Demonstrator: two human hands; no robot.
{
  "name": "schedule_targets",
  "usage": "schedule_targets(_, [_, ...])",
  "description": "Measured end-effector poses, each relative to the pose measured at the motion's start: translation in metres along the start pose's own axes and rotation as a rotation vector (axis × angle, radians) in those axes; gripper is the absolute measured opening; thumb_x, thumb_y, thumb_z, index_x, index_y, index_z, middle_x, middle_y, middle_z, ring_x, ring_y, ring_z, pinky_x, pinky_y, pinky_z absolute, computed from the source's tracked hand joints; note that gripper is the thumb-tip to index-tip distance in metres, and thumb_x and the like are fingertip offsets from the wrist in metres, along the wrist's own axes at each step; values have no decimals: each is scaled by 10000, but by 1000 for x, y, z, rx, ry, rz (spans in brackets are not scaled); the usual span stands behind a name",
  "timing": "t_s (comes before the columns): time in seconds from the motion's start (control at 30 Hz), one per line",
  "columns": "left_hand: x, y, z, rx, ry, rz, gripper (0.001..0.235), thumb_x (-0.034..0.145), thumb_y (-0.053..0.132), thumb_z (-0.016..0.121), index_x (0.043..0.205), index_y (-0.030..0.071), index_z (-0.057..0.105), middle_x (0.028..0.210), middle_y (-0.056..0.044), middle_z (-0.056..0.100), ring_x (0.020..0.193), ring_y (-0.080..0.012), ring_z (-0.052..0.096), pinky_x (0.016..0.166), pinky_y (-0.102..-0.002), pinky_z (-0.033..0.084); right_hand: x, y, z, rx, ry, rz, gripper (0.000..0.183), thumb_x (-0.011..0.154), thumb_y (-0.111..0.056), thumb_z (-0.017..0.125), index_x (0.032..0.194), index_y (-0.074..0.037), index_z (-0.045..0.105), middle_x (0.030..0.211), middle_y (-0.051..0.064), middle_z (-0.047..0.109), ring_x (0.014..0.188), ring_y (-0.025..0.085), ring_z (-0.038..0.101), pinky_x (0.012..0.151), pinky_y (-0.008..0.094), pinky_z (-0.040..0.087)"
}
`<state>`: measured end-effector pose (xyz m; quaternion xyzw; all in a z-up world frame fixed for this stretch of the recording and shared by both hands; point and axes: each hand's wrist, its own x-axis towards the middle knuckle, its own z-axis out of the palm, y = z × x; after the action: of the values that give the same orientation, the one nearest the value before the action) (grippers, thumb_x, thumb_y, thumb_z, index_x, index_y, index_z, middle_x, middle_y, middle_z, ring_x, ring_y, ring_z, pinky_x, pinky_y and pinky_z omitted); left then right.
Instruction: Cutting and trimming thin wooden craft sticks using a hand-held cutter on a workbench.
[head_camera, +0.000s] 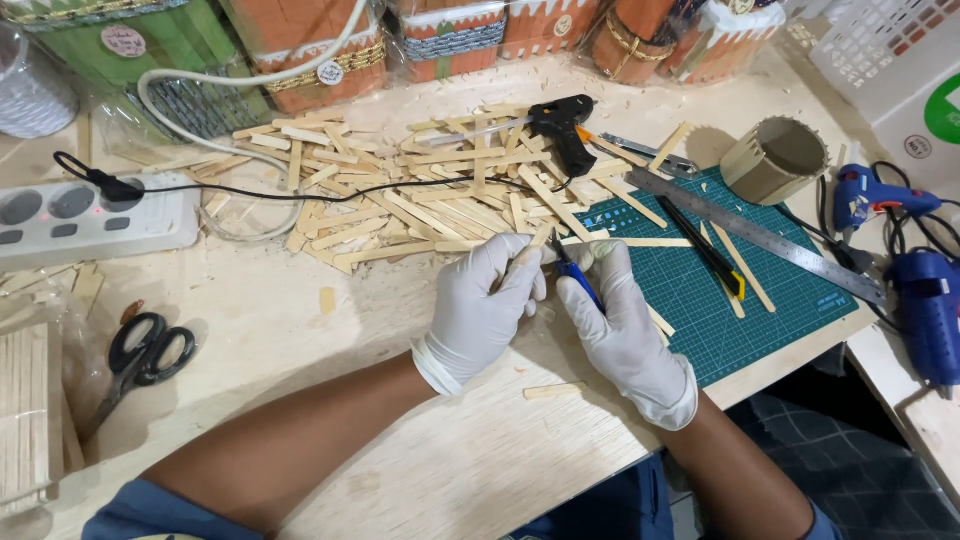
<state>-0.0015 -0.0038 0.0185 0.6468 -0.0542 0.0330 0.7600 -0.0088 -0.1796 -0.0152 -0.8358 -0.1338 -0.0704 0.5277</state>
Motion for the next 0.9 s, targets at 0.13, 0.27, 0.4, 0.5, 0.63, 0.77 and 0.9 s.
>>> schedule_targets(0.13, [1,-7,0,-11,11,-21,129,968,86,635,928,16,736,575,-91,669,465,-103,617,480,-224,520,-1,-3,-1,9,-19,25,275,1019,-285,569,1189,-89,480,947,159,684,882,253,668,807,433,529])
schedule_targets(0.27, [2,-13,0,-2,18,-18,120,962,71,644,916,16,741,576,-93,677,455,-104,615,468,-225,514,4,-24,2,7,-16,32,321,1008,-258,577,1261,-83,487,1023,190,708,954,274,684,855,478,538])
schedule_targets(0.4, [-2,-10,1,16,21,-24,113,955,75,654,914,24,746,579,-95,688,450,-110,628,460,-229,519,5,-32,0,-31,-28,69,383,997,-240,568,1340,-80,515,1090,226,731,1030,308,705,893,525,541])
schedule_targets(0.5, [-1,-13,2,5,23,-38,128,957,75,648,893,21,745,586,-86,691,454,-94,615,467,-213,503,0,-9,4,-127,16,58,278,995,-243,597,1228,-97,635,923,168,728,854,241,697,759,439,563])
schedule_targets(0.63, [-3,-5,2,12,22,-32,133,954,76,650,876,27,746,584,-79,693,449,-82,612,457,-206,497,2,-16,4,-169,48,8,250,988,-225,617,1202,-105,659,932,183,712,852,320,713,738,453,569])
schedule_targets(0.77, [-3,-3,2,70,-1,9,132,946,69,663,856,32,751,563,-85,688,432,-90,606,441,-206,489,-1,-7,4,-202,56,51,213,973,-232,637,1143,-118,695,880,164,707,800,316,699,713,455,560])
schedule_targets(0.9, [-7,-8,1,80,-7,24,114,943,52,654,941,4,758,594,-110,702,445,-92,608,429,-221,499,-3,-13,8,-209,76,166,153,976,-247,629,998,-116,705,697,138,674,660,258,668,626,414,536])
